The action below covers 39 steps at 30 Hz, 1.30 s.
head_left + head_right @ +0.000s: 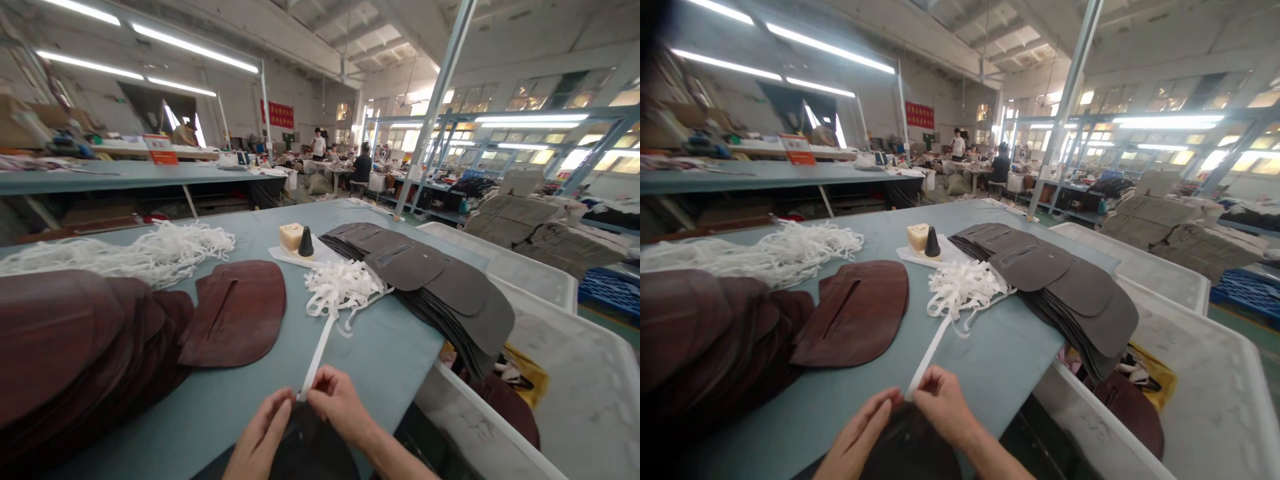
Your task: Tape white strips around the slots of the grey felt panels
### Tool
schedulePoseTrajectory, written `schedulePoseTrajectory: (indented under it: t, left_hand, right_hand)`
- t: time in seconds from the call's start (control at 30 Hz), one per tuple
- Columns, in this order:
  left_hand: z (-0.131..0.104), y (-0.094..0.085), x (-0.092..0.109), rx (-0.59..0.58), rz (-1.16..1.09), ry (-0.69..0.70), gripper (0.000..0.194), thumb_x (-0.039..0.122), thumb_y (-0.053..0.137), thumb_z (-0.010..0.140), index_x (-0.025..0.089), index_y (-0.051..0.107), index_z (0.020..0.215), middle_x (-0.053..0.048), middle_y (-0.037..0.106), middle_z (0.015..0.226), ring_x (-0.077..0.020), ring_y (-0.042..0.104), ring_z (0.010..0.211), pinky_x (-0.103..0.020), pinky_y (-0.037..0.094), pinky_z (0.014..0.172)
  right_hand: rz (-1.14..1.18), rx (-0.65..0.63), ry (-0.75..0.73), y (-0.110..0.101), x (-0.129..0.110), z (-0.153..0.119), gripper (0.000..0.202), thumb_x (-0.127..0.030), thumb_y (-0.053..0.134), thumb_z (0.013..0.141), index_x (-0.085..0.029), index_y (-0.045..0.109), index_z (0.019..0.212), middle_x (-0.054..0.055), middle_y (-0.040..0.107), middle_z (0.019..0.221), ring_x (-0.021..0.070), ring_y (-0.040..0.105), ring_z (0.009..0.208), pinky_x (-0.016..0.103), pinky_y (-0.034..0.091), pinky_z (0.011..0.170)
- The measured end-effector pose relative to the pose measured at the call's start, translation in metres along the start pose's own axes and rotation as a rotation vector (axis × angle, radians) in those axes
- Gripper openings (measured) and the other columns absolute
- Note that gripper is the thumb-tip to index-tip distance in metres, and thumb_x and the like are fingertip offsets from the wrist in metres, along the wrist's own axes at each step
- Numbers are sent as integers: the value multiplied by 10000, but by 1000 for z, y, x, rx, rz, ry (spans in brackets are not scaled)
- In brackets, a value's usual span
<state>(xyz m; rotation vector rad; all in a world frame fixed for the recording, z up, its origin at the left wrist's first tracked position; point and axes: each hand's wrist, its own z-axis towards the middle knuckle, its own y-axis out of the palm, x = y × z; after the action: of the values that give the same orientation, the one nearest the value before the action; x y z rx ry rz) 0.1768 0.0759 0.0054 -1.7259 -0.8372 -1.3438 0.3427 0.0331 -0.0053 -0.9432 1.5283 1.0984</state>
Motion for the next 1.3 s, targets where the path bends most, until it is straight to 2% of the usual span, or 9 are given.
schedulePoseTrajectory:
  t: [0.13,0.23,0.37,0.57,0.73,0.9,1.03,1.17,1.3]
  left_hand:
    - [15,19,-3,-87,-8,-12,370,515,457,836,169,586,810,-31,636,764,-191,596,767,-295,471,744]
    - [1,15,0,-56,130,-5,332,466,396,882,184,557,812,6,577,678,-153,542,655,-258,420,658]
    - [-24,1,15,-127,232,128,258,358,380,895,191,574,867,-4,598,744,-148,533,685,-246,392,673]
    - [-51,-35,16,-63,397,13,292,386,409,889,189,582,761,31,552,640,-120,470,596,-229,308,580]
    - [-80,-44,12,-62,416,-27,275,361,381,914,197,566,794,31,572,676,-114,498,626,-226,307,603]
    - [-107,-43,11,-167,420,-78,270,349,386,914,197,563,778,30,568,686,-109,510,645,-223,315,621]
    - [-107,-37,19,-214,369,-49,258,327,407,894,196,591,770,28,589,689,-106,521,647,-216,329,633]
    - [-97,-51,21,-92,340,-72,277,354,414,870,194,622,781,11,632,716,-126,536,661,-221,351,639]
    - [-99,-88,-1,68,377,-219,305,436,479,816,183,603,702,17,597,658,-141,519,647,-227,351,605]
  right_hand:
    - [-365,-130,-13,16,5,-39,209,-294,597,796,-162,561,638,-47,493,546,74,398,508,206,311,493]
    - [-720,-75,-274,15,-23,-45,239,-290,526,866,-169,609,676,4,571,636,122,484,606,249,376,591]
    - [-1035,-313,-691,15,-44,-22,201,-311,486,922,-179,622,988,76,643,918,190,533,880,366,355,883]
    - [-1263,-638,-685,-3,-17,21,302,-397,462,946,-185,585,770,8,605,705,135,515,695,322,318,845]
    - [-1504,-611,-767,-40,-8,52,248,-334,434,960,-193,583,820,22,604,748,166,520,783,349,282,915]
    - [-1649,-344,-698,-75,-24,68,195,-164,406,914,-143,596,951,105,617,861,231,522,860,405,311,900]
    - [-1426,-373,-756,-30,-41,27,288,-128,416,877,-138,555,1130,150,576,1143,258,465,1101,428,303,962]
    - [-1071,-849,-599,21,-45,-23,160,-282,450,934,-211,585,982,31,638,896,169,546,886,357,361,911]
    - [-1076,-736,-409,13,-37,-24,224,-307,412,963,-206,579,854,15,623,801,149,552,762,318,377,778]
